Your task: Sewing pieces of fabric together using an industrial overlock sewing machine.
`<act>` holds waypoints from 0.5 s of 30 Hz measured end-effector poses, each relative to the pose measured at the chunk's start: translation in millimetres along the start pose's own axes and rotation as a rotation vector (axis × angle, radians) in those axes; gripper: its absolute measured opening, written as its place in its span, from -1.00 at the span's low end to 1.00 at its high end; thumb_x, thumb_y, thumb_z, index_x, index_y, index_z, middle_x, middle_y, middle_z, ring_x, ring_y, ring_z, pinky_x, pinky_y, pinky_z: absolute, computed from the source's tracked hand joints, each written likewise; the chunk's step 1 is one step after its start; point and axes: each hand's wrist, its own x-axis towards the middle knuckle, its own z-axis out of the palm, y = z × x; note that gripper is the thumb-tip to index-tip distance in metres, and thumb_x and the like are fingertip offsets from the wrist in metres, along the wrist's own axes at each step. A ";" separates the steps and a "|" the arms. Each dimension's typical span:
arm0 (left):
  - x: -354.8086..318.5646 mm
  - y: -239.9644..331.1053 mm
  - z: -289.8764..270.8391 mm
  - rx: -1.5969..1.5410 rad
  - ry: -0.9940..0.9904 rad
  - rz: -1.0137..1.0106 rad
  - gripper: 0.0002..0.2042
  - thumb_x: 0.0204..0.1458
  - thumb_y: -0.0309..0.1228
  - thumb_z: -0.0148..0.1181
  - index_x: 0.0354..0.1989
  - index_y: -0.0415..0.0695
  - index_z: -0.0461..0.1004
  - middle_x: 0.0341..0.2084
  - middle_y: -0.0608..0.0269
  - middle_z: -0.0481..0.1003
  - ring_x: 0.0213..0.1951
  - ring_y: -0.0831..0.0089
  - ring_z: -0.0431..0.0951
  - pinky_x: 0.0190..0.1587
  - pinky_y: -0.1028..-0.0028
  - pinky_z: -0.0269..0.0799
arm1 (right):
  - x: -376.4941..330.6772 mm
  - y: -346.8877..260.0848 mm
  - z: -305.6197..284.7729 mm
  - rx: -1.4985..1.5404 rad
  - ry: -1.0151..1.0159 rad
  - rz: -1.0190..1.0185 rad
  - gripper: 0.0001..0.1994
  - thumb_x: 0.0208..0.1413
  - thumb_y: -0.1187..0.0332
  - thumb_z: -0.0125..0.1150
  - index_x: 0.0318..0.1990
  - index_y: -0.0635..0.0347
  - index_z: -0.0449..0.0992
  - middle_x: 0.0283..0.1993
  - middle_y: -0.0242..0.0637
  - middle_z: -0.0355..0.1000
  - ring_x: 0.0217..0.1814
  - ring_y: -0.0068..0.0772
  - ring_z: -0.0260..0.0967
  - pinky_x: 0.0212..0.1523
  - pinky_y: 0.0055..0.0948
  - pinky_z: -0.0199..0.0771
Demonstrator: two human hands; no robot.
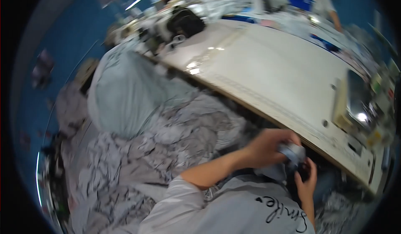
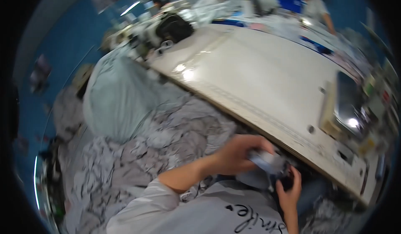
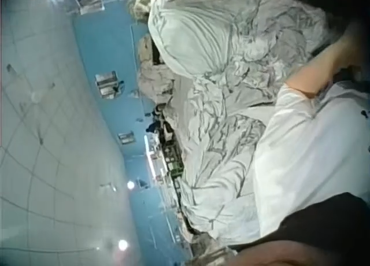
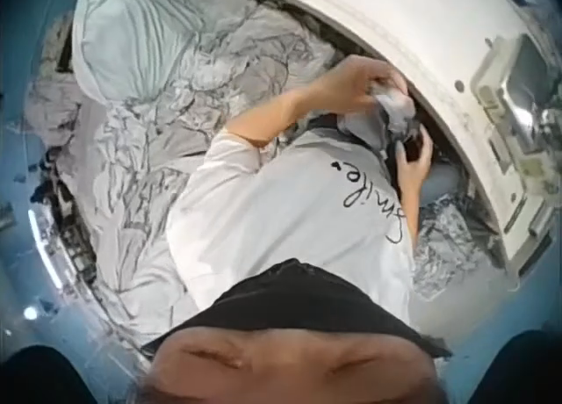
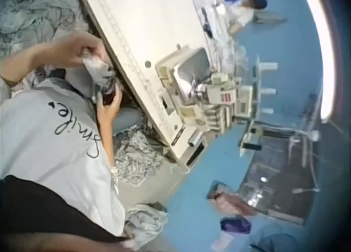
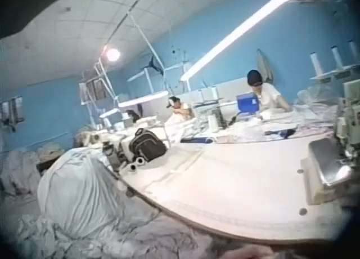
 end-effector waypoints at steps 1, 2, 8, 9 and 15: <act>-0.3 -1.4 4.5 0.085 0.003 0.080 -0.71 -0.21 -0.62 0.22 -0.22 -0.18 0.45 -0.31 0.21 0.52 -0.27 0.38 0.54 -0.19 0.47 0.43 | 1.0 -28.8 4.4 -0.078 -0.020 -0.123 -0.40 -0.23 0.51 0.25 0.10 0.30 0.28 0.08 0.02 0.27 0.08 0.00 0.30 0.10 -0.26 0.26; -1.8 -0.7 8.3 0.172 0.001 0.160 -0.70 -0.24 -0.60 0.23 -0.24 -0.17 0.45 -0.32 0.17 0.52 -0.29 0.31 0.55 -0.21 0.45 0.43 | 4.9 -45.8 10.6 -0.155 -0.030 -0.252 -0.37 -0.28 0.49 0.28 0.09 0.28 0.28 0.09 0.02 0.25 0.09 0.07 0.27 0.12 -0.21 0.25; -10.6 4.6 6.9 0.093 -0.009 0.220 -0.73 -0.29 -0.54 0.31 -0.33 -0.17 0.47 -0.49 0.16 0.51 -0.40 0.21 0.54 -0.34 0.41 0.42 | 49.9 -2.2 16.1 -0.240 -0.117 -0.250 -0.73 -0.16 0.55 0.07 -0.22 0.40 0.40 -0.24 -0.05 0.38 -0.13 -0.01 0.37 -0.09 -0.29 0.33; -12.8 1.9 2.4 0.125 0.014 0.266 -0.72 -0.29 -0.53 0.33 -0.33 -0.15 0.47 -0.50 0.17 0.51 -0.41 0.22 0.54 -0.35 0.41 0.42 | 48.4 -0.7 13.6 -0.252 -0.084 -0.260 -0.75 -0.17 0.54 0.08 -0.24 0.40 0.40 -0.20 -0.05 0.36 -0.10 -0.04 0.36 -0.09 -0.31 0.33; -29.4 17.7 -22.1 0.063 -0.024 0.295 -0.74 -0.37 -0.56 0.34 -0.39 -0.16 0.51 -0.49 0.20 0.52 -0.37 0.24 0.54 -0.32 0.41 0.42 | 32.9 -25.9 9.8 -0.392 -0.129 -0.400 -0.63 -0.12 0.54 0.04 -0.05 0.34 0.39 0.06 0.00 0.23 0.15 -0.04 0.21 0.13 -0.31 0.19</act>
